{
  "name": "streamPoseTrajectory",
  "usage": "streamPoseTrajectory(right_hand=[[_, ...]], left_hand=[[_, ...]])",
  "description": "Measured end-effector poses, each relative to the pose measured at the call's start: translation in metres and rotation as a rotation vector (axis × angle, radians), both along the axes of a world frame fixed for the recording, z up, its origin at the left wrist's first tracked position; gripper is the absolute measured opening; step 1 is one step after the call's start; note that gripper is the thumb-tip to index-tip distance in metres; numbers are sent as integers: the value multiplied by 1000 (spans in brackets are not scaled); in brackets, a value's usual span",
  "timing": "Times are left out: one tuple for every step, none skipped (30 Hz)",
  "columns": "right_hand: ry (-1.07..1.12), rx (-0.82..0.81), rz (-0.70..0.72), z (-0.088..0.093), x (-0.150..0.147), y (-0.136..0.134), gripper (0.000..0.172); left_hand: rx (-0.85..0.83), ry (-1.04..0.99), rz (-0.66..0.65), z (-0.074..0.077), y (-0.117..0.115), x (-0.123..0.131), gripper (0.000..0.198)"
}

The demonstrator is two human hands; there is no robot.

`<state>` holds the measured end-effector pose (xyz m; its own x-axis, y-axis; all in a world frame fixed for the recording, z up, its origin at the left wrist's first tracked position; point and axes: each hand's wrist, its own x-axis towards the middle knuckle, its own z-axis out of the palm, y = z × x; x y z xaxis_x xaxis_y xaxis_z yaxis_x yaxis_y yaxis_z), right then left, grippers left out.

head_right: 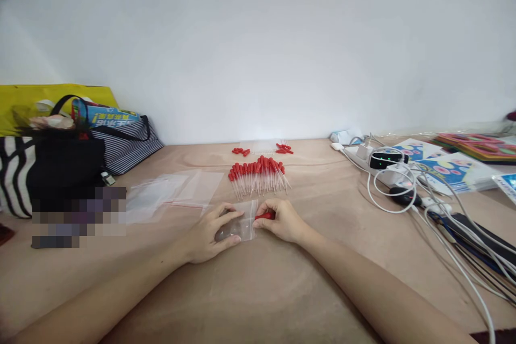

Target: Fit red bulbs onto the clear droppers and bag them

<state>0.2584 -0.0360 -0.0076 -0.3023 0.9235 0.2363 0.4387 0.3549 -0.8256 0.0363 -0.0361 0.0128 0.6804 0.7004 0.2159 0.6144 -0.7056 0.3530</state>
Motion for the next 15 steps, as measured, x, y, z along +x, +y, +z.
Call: streamPoseTrajectory(right_hand=[[-10, 4, 21, -1, 2, 1, 12], [-11, 11, 41, -1, 5, 2, 12], [-1, 11, 59, -2, 8, 2, 14], [19, -1, 74, -3, 12, 3, 16], [48, -28, 87, -4, 15, 4, 19], [83, -63, 94, -4, 18, 4, 22], [120, -101, 94, -5, 20, 5, 24], [158, -133, 85, -5, 21, 5, 25], [193, -155, 69, -4, 21, 5, 26], [224, -169, 50, -3, 20, 4, 27], [250, -180, 32, -2, 18, 4, 27], [270, -191, 18, -1, 16, 4, 28], [282, -207, 9, 0, 14, 3, 29], [287, -225, 1, 2, 11, 2, 31], [284, -243, -7, 2, 9, 0, 31]], left_hand=[[9, -26, 3, 0, 0, 2, 44], [12, -48, 4, 0, 0, 2, 41], [4, -66, 5, 1, 1, 1, 37], [-22, -77, 0, 2, 3, -1, 33], [-66, -80, -9, 3, 6, -5, 31], [-120, -77, -18, 4, 8, -9, 31], [-181, -62, -36, 6, 10, -15, 33], [-232, -40, -60, 7, 12, -20, 36], [-263, -18, -89, 9, 13, -25, 40], [-270, 2, -116, 10, 14, -30, 42], [-263, 16, -136, 10, 13, -33, 44], [-246, 27, -151, 10, 13, -35, 45], [-229, 37, -158, 10, 12, -36, 46], [-215, 43, -159, 9, 11, -36, 45], [-207, 51, -158, 8, 10, -36, 45]])
